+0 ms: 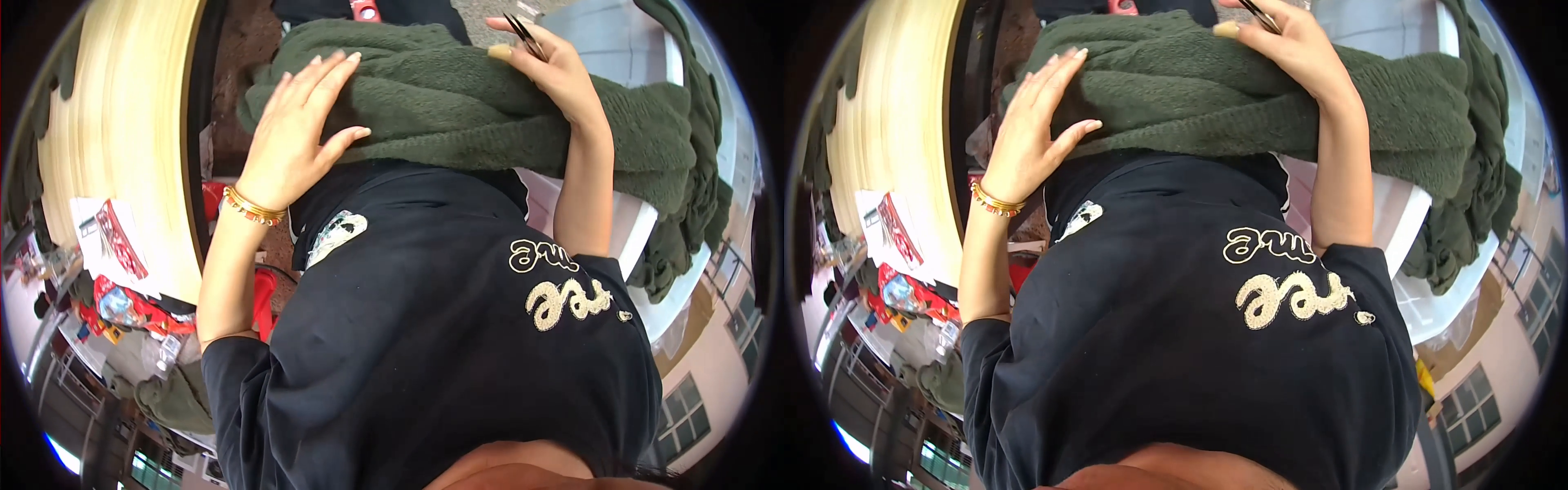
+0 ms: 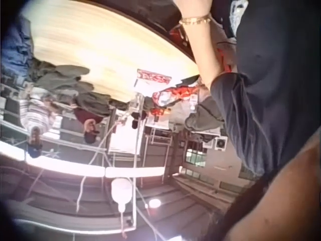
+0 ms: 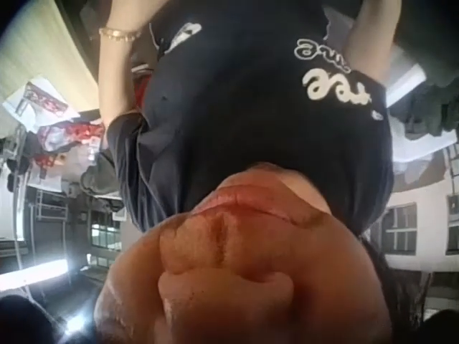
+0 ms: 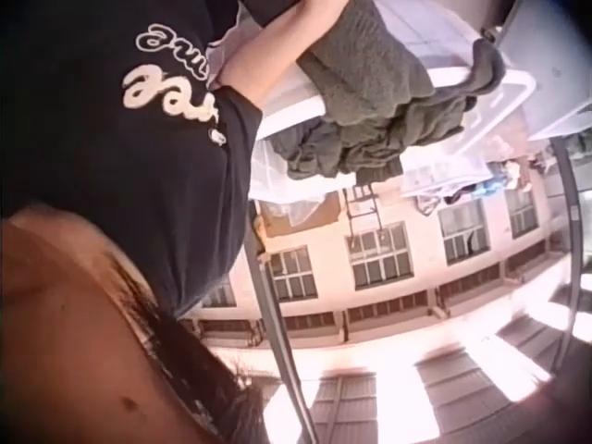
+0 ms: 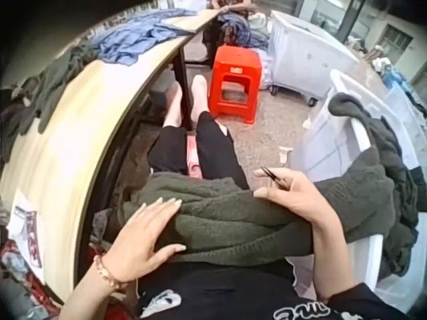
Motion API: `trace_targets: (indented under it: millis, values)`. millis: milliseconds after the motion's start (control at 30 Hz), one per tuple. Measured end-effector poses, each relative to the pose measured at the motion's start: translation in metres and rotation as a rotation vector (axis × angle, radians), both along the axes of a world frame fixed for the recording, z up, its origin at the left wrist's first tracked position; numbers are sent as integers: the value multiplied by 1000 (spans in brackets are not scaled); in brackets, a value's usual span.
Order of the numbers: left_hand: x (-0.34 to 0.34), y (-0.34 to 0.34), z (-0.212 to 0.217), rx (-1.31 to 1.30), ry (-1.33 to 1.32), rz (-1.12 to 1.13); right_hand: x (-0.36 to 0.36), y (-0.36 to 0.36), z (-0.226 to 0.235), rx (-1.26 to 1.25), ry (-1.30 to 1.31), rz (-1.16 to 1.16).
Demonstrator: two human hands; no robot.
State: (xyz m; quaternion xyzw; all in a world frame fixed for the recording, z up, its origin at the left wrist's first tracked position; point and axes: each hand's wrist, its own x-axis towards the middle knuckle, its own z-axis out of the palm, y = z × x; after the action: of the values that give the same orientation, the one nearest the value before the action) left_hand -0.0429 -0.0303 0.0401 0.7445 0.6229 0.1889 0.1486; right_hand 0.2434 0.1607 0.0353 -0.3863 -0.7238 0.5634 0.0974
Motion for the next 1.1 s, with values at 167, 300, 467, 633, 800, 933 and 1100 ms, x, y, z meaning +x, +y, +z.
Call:
trace_targets:
  millis: [167,300,467,633,800,933,1100]
  values:
    - [16,26,7,-686,-725,-191,40,-16,-8,210,-209,-121]
    - [7,55,-8,-128,-630,131,38,-24,0,-8,-275,2]
    - [-7,67,-16,-55,-542,208,21,-43,20,-562,189,161]
    - [2,110,-66,165,-16,115,-4,-34,7,-483,79,547]
    - [10,127,-59,-342,36,78,-6,-33,0,-219,-123,439]
    - [5,108,-53,-150,-263,175,-14,-19,7,-182,-45,-105]
    - [13,87,-35,187,-378,244,-43,-8,-4,-211,112,-38]
